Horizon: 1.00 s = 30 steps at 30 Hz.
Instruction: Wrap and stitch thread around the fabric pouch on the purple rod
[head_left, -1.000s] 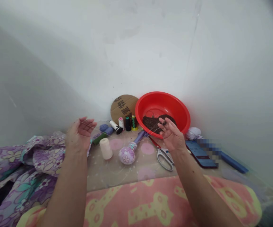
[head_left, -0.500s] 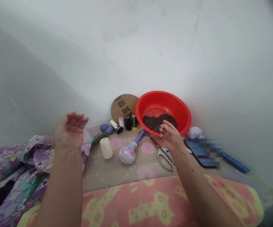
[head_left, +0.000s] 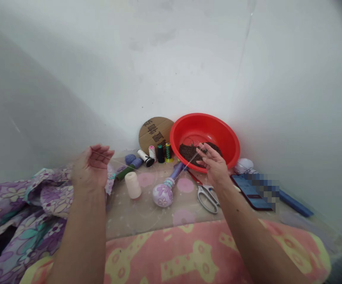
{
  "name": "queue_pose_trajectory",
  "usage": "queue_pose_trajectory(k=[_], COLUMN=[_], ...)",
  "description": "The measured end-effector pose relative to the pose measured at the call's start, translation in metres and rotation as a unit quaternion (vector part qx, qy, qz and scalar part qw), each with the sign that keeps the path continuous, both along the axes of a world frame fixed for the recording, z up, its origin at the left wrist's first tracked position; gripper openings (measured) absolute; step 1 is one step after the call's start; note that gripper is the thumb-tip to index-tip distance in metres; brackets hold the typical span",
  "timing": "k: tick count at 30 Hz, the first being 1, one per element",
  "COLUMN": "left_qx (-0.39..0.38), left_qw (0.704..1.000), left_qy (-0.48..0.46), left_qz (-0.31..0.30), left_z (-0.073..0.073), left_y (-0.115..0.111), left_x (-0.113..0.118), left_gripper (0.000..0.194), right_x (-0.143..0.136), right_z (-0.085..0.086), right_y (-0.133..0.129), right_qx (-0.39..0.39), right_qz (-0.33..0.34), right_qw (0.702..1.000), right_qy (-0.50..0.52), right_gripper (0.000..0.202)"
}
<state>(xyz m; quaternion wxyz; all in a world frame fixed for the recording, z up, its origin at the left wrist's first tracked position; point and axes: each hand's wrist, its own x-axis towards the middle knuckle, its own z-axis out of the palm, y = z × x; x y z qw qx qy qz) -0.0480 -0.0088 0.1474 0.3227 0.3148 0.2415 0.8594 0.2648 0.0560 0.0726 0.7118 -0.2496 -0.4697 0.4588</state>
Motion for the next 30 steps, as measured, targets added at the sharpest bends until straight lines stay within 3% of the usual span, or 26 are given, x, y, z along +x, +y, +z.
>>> queue_pose_trajectory(k=[2,4,7,9,11,14,17,21,26,30], left_qx=[0.021,0.04,0.056,0.059,0.057,0.055,0.06,0.068,0.062,0.081], left_qw=[1.0,0.999,0.997,0.997,0.997,0.998,0.997,0.995,0.996,0.995], left_qy=[0.005,0.022,0.047,0.053,0.049,0.036,0.031,0.028,0.02,0.052], left_qz=[0.007,0.011,0.011,0.009,0.011,0.024,0.039,0.06,0.059,0.034], left_z=[0.006,0.012,0.017,0.017,0.017,0.016,0.018,0.023,0.031,0.036], left_y=[-0.004,-0.009,-0.014,-0.015,-0.015,-0.015,-0.016,-0.018,-0.025,-0.033], left_x=[0.001,0.004,0.008,0.008,0.007,0.002,-0.003,-0.007,-0.007,-0.005], left_gripper=[0.018,0.018,0.018,0.017,0.017,0.018,0.02,0.019,0.018,0.016], right_x=[-0.002,-0.003,-0.008,-0.011,-0.011,-0.005,0.005,0.016,0.02,0.011], right_z=[-0.01,-0.019,-0.023,-0.022,-0.021,-0.019,-0.016,-0.011,-0.007,-0.013], right_y=[0.005,0.007,0.003,-0.001,-0.004,-0.003,-0.002,-0.001,0.002,0.004], right_qx=[0.028,0.059,0.085,0.094,0.1,0.088,0.073,0.112,0.116,0.093], right_qz=[-0.07,-0.164,-0.299,-0.349,-0.374,-0.393,-0.396,-0.384,-0.393,-0.321], right_qw=[0.992,0.949,0.803,0.707,0.64,0.582,0.565,0.577,0.605,0.662], right_qy=[-0.102,-0.265,-0.508,-0.608,-0.664,-0.706,-0.72,-0.712,-0.682,-0.671], right_gripper=[0.053,0.059,0.065,0.065,0.061,0.056,0.047,0.036,0.028,0.027])
